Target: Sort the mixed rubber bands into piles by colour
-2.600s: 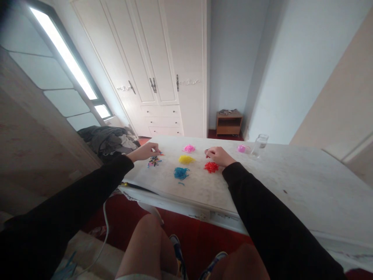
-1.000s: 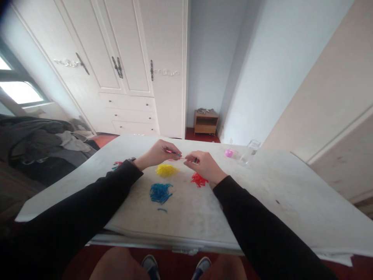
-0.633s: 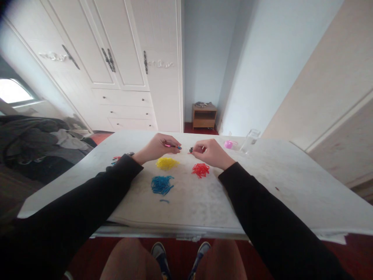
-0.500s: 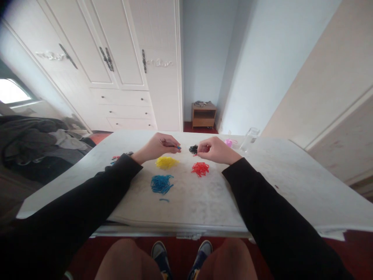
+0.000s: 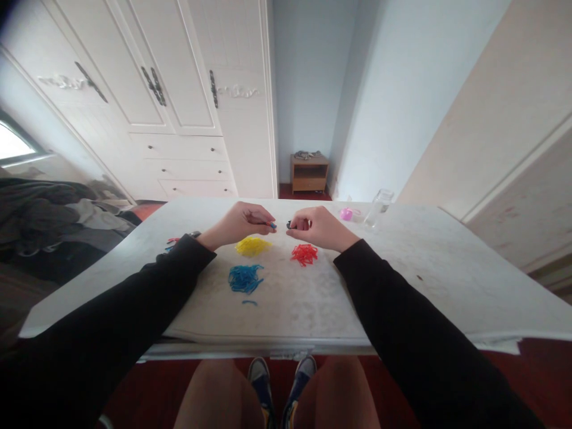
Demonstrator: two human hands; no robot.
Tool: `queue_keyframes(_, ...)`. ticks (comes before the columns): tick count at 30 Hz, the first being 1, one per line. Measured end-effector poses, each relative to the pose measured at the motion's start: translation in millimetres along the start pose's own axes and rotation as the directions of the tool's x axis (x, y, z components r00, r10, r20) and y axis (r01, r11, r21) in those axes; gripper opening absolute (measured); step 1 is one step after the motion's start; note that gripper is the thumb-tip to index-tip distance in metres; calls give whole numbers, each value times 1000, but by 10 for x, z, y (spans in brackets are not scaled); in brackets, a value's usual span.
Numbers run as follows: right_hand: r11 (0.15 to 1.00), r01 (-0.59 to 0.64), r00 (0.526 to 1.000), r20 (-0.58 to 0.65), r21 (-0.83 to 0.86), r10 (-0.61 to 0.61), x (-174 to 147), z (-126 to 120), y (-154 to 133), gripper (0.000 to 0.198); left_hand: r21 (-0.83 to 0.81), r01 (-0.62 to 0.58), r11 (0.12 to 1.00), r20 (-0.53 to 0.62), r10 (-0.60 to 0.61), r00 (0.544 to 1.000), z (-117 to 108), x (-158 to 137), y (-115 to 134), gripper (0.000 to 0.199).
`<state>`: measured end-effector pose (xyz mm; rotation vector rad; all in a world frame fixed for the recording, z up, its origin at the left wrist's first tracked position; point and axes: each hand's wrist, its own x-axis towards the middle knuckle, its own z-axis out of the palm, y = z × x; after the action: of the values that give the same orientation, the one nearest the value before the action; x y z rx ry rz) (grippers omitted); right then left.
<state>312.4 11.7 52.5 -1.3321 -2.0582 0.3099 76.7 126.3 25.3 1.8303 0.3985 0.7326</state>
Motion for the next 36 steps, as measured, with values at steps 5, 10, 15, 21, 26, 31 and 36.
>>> queue_keyframes(5, 988, 135, 987, -102, 80, -127, 41, 217, -129, 20, 46, -9, 999, 37, 7, 999, 17, -12, 41, 34)
queue_keyframes(10, 977, 196, 976, -114, 81, -186, 34, 261, -184, 15, 99, -44, 994, 92, 35, 995, 40, -22, 92, 21)
queue_keyframes(15, 980, 186, 976, -131, 67, -176, 42, 256, -175, 12, 67, -16, 998, 70, 12, 998, 75, -38, 106, 27)
queue_keyframes(21, 988, 145, 979, -153, 58, -135, 36, 257, -180, 12, 42, -11, 999, 62, 9, 998, 57, -25, 92, 28)
queue_keyframes(26, 988, 150, 973, -183, 48, -139, 28, 245, -190, 11, 23, -9, 1000, 54, 7, 999, 32, -18, 110, 30)
queue_keyframes(31, 993, 102, 979, -181, 57, -91, 9, 221, -241, 7, 22, -5, 1000, 20, 5, 1000, 2, 1, 86, 37)
queue_keyframes(36, 969, 75, 996, 33, 235, -85, -27, 254, -382, 4, 26, -14, 1000, 3, 14, 1000, -16, 18, 65, 36)
